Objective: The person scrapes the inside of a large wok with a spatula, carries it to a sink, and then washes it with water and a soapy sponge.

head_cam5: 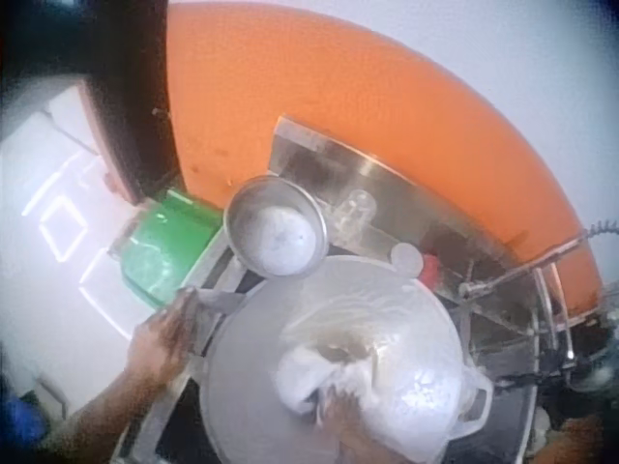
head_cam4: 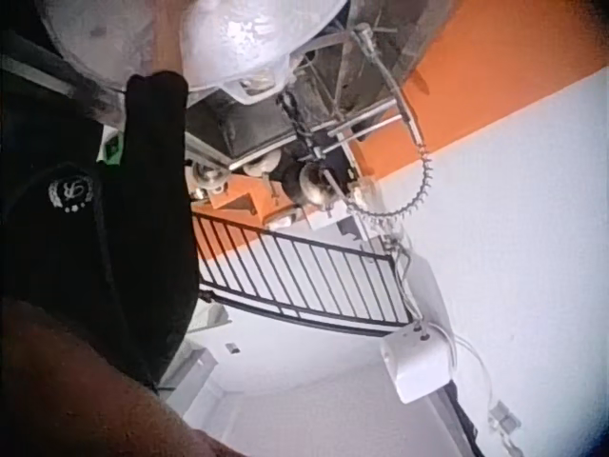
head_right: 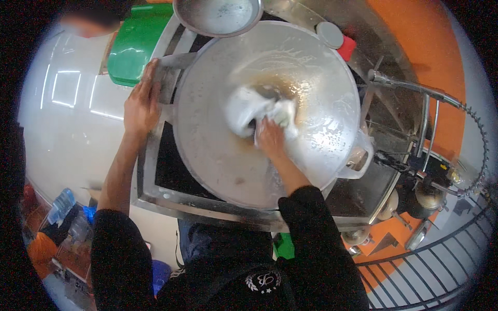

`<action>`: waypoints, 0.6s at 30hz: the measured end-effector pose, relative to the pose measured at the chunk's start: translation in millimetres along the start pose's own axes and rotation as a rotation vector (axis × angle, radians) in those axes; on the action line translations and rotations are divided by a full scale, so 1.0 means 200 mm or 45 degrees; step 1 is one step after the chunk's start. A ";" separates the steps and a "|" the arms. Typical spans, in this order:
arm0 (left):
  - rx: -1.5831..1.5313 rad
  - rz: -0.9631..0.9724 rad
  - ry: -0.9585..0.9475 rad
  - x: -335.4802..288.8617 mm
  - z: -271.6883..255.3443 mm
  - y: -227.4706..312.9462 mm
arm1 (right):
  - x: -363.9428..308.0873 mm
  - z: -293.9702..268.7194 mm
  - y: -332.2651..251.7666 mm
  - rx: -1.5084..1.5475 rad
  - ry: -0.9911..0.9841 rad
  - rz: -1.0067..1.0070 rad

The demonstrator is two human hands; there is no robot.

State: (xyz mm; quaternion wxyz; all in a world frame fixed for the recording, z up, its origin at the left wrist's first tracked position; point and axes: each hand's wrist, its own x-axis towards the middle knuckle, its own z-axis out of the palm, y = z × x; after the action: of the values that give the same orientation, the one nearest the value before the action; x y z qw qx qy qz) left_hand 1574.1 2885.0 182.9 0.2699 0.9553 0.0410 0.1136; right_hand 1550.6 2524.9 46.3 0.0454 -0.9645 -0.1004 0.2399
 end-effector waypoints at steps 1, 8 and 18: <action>0.011 0.005 -0.014 0.00 0.00 -0.01 | 0.11 0.05 -0.04 -0.017 0.035 0.131; -0.026 0.088 0.005 0.01 0.02 -0.01 | 0.59 0.06 -0.55 0.508 1.059 -0.027; -0.079 0.143 0.001 0.00 0.02 -0.04 | -0.11 -0.09 -0.96 1.252 0.291 -0.298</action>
State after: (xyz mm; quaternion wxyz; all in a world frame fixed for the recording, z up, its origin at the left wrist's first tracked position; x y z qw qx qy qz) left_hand 1575.6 2889.6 175.6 0.2925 0.9472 -0.0160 0.1300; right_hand 1507.5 2707.8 98.1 0.5305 -0.8316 -0.0775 0.1451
